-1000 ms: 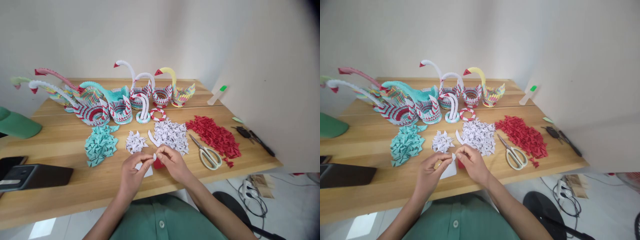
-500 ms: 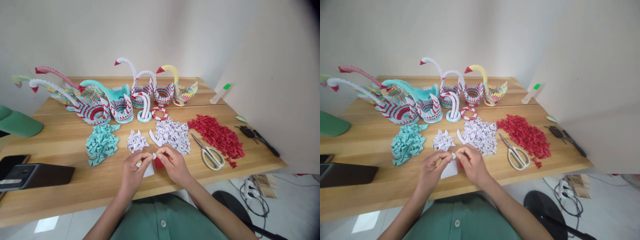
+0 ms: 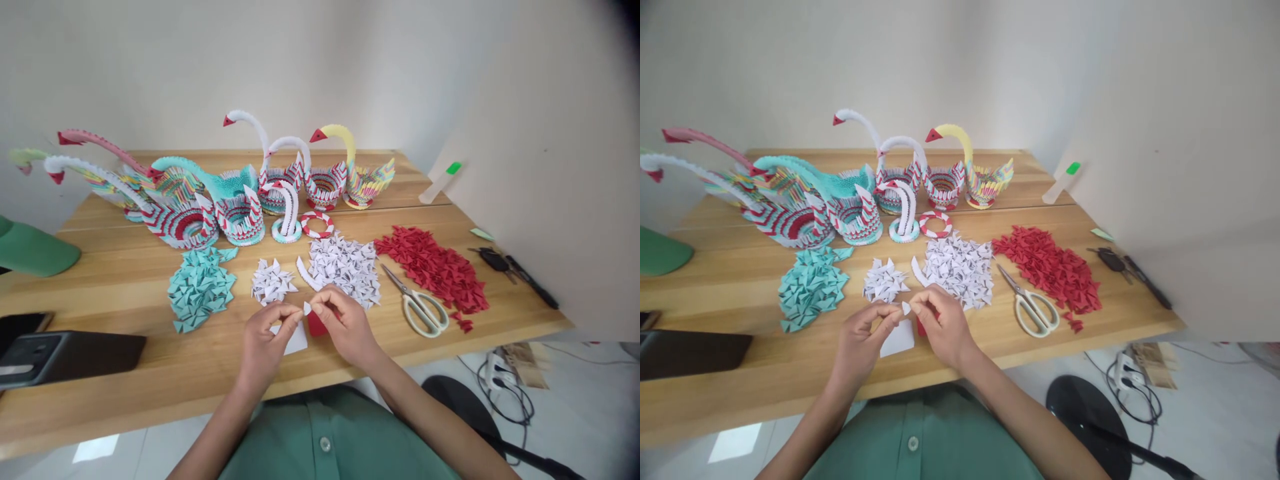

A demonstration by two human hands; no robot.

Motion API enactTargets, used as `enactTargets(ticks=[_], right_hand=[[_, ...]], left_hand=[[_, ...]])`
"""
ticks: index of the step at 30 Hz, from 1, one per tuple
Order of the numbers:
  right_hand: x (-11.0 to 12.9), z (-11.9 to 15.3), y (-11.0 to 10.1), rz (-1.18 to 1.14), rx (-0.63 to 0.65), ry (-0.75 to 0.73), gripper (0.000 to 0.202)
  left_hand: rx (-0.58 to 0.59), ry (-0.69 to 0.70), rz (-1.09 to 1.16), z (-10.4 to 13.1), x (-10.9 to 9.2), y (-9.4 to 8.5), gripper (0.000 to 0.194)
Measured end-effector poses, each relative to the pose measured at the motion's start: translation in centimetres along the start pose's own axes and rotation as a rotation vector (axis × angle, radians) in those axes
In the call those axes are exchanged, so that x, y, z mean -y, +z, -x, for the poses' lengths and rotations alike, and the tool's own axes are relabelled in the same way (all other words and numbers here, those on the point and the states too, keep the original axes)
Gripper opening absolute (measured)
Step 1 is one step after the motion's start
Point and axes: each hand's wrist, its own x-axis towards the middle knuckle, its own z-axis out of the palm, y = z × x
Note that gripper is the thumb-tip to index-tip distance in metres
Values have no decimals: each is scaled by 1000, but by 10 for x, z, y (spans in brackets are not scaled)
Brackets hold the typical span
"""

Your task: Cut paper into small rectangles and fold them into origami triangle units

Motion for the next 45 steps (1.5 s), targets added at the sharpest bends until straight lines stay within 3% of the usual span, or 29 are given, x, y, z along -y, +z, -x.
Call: enactTargets(ticks=[22, 35, 41, 45], right_hand=[[-2, 2, 3, -41, -2, 40, 16], [-7, 2, 9, -63, -19, 89, 17], [-9, 1, 8, -307, 27, 233, 20], [-15, 2, 9, -578, 53, 324, 26]], left_hand=[[-12, -46, 42, 2, -1, -1, 12], [10, 65, -163, 2, 0, 2, 15], [-41, 303, -349, 4, 3, 2, 14], [-60, 286, -326, 6, 9, 0, 12]])
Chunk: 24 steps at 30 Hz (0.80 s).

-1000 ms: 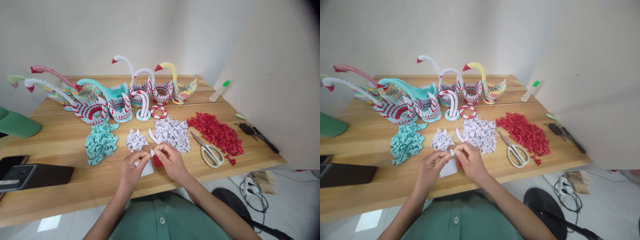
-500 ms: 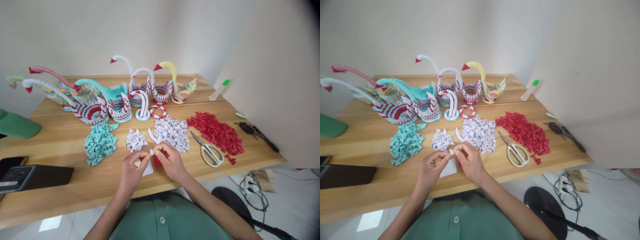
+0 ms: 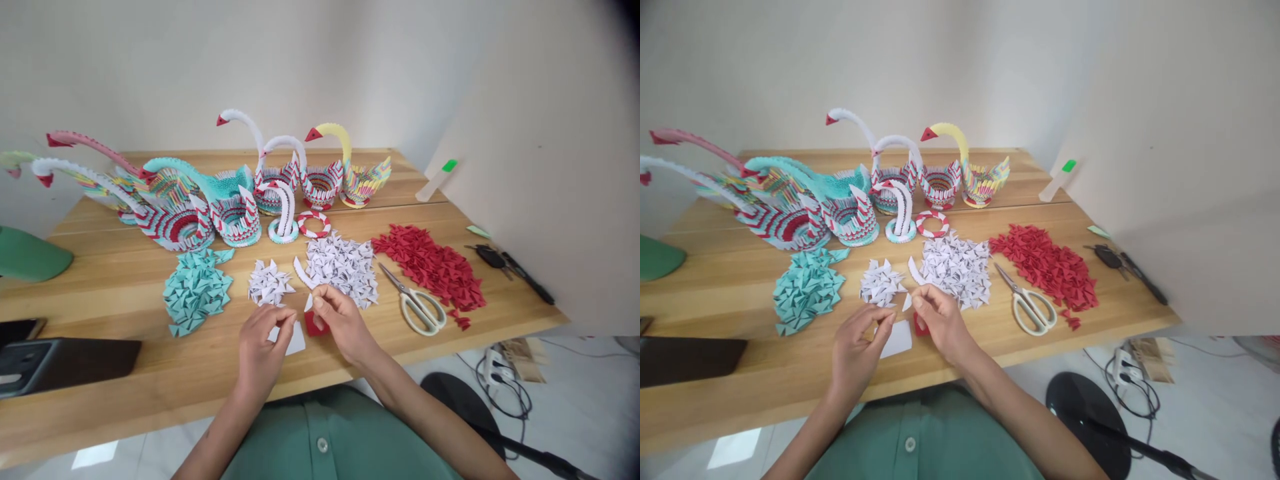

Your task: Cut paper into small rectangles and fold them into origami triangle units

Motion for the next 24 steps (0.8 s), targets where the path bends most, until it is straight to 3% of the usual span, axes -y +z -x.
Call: enactTargets(ticks=[5, 10, 14, 18, 21, 24], right_hand=[[-5, -1, -1, -211, 52, 38, 28], [-3, 0, -1, -227, 37, 56, 28], [1, -2, 1, -65, -72, 70, 26], [0, -20, 9, 139, -150, 26, 21], [-7, -41, 16, 331, -126, -85, 15], [-1, -45, 20, 555, -72, -212, 21]], left_hand=[[-13, -43, 50, 2, 3, 0, 13], [-36, -69, 80, 1, 1, -2, 14], [-131, -188, 121, 3, 10, -8, 16], [-267, -363, 157, 8, 28, -12, 18], [-302, -457, 194, 10, 39, -12, 22], [-315, -493, 235, 10, 41, -13, 23]])
